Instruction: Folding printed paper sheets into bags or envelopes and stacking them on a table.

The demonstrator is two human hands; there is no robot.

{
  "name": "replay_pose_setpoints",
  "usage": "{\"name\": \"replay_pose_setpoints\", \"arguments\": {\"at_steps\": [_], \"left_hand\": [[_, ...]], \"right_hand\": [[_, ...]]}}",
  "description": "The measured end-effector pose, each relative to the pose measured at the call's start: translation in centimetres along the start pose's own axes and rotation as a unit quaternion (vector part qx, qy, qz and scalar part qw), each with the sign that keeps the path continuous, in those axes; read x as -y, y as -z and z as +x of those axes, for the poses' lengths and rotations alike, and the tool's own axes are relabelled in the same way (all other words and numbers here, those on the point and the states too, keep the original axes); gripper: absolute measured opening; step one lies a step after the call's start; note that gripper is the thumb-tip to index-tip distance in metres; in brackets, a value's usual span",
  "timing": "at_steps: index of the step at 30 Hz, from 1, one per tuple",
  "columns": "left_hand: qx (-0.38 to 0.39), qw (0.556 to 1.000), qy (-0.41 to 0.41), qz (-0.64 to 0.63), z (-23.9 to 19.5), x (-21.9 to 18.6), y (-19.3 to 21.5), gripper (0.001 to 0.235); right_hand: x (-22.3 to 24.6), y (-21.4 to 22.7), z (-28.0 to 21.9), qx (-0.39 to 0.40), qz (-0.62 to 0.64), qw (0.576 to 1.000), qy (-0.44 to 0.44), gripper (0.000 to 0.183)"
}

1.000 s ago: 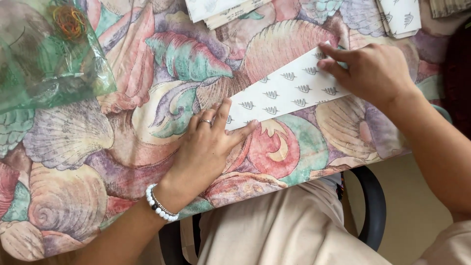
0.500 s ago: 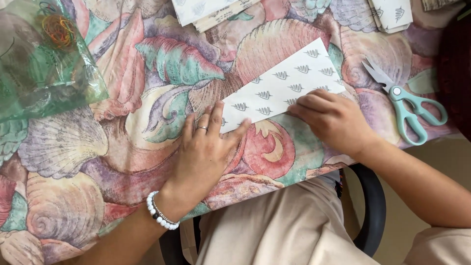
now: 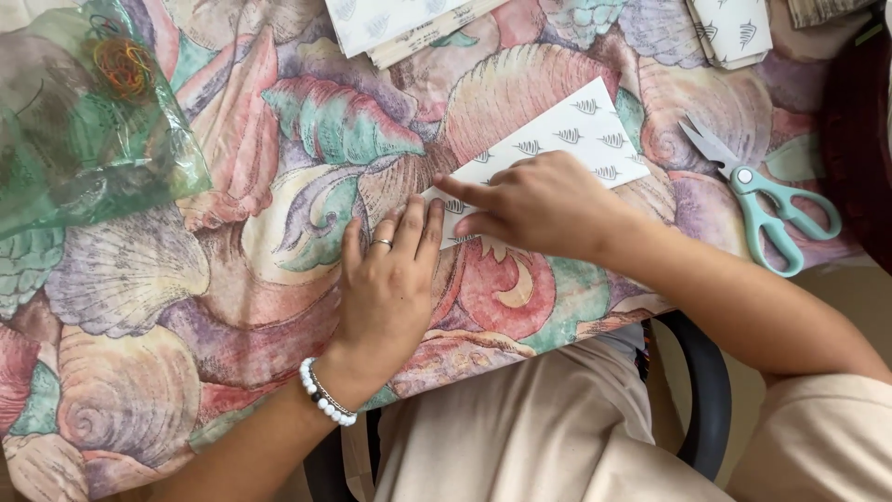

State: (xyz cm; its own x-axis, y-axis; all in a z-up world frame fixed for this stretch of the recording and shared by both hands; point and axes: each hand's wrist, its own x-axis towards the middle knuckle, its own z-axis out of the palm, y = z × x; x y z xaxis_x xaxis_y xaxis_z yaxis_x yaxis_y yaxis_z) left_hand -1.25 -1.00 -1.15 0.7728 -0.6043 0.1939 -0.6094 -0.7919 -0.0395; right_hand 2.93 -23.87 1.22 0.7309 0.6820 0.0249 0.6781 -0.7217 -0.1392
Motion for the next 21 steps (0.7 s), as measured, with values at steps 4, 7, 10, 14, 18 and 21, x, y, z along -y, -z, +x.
{"name": "replay_pose_setpoints", "arguments": {"at_steps": [4,7,10,14,18,21], "left_hand": [[0.052,0.996,0.018,-0.064,0.2,0.3,0.8,0.065],[0.054,0.995,0.024,-0.086,0.1,0.4,0.7,0.064],[-0.032,0.999,0.024,0.003,-0.3,0.3,0.2,0.051],[-0.049,0.999,0.001,-0.001,-0.1,0.8,0.1,0.063],[0.012,0.997,-0.052,0.056,-0.3,0.9,0.1,0.064],[0.047,0.994,-0.077,0.067,-0.5,1.0,0.6,0.069]], "right_hand": [[-0.7,0.3,0.3,0.004,-0.012,0.996,-0.087,0.056],[-3.9,0.8,-1.0,0.021,-0.007,0.986,-0.168,0.052],[-8.3,1.2,-3.5,0.046,0.002,0.958,-0.284,0.047],[-11.3,1.3,-5.9,0.059,-0.082,0.934,-0.342,0.069],[-11.4,0.5,-6.0,0.013,-0.113,0.941,-0.32,0.047],[-11.0,0.5,-6.2,0.013,-0.125,0.942,-0.313,0.045]]}}
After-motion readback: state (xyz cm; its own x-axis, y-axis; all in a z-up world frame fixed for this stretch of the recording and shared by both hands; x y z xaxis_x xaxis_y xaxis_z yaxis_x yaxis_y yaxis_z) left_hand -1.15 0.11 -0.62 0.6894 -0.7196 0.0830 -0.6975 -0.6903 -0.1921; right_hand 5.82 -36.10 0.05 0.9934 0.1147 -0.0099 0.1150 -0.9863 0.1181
